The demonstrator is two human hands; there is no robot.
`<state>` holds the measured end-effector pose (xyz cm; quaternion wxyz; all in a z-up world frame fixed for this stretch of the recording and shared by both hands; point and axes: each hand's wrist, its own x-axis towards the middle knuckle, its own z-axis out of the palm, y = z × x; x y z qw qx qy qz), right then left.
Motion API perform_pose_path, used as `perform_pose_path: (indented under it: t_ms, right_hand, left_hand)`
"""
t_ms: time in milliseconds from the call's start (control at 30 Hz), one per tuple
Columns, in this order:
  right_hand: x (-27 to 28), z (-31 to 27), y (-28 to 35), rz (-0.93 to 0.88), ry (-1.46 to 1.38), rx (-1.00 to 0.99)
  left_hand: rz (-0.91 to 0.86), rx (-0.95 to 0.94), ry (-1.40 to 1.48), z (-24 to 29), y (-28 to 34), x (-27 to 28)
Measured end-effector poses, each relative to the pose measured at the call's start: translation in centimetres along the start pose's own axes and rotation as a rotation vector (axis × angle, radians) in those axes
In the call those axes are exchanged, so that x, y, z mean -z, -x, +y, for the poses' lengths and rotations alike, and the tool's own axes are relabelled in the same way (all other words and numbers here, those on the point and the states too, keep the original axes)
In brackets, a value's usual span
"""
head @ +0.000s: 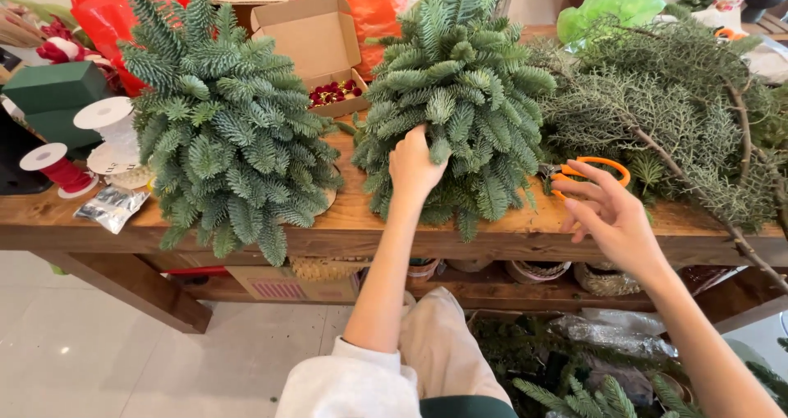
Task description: The person arranges artificial pine branches and moss-like greenery into a decorative bundle on a wooden table. They use orange-handled scissors to trim the greenery and tuck pieces into the arrangement to create a fuller shape.
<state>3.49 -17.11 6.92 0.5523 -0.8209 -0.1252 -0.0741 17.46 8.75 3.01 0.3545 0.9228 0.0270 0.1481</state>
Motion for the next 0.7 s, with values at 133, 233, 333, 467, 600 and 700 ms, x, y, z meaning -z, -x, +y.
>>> perform_pose_path:
  t_ms: [133, 233, 333, 467, 600, 700]
  right_hand:
    - [0.3, 0.7, 0.4, 0.018, -0.022, -0.002]
    - [0.0, 1.0, 0.4, 0.007, -0.031, 0.017]
    - [-0.4, 0.5, 0.7, -0.011, 0.012, 0.001]
    - [-2.5, 1.5, 0.3, -0.095, 0.25, -0.031]
    - [-6.9, 0.3, -1.6, -0.209, 0.428, 0.396]
    - [-8.8, -2.5, -4.0, -0.284, 0.777, 0.491]
  left_hand:
    - [-0.276, -0.008, 0.321, 0.9, 2.2, 4.4]
    - [-0.194, 0.041, 0.407, 0.7, 3.1, 3.5]
    - [-0.109, 0.148, 0.424, 0.5, 4.9, 3.4]
    - [0.031, 0.119, 0.407, 0.6, 9.7, 5.5]
    - [0.048, 0.198, 0.797, -0.2, 12.6, 7.4]
    - [0.007, 0.172, 0.934, -1.6, 13.1, 6.9]
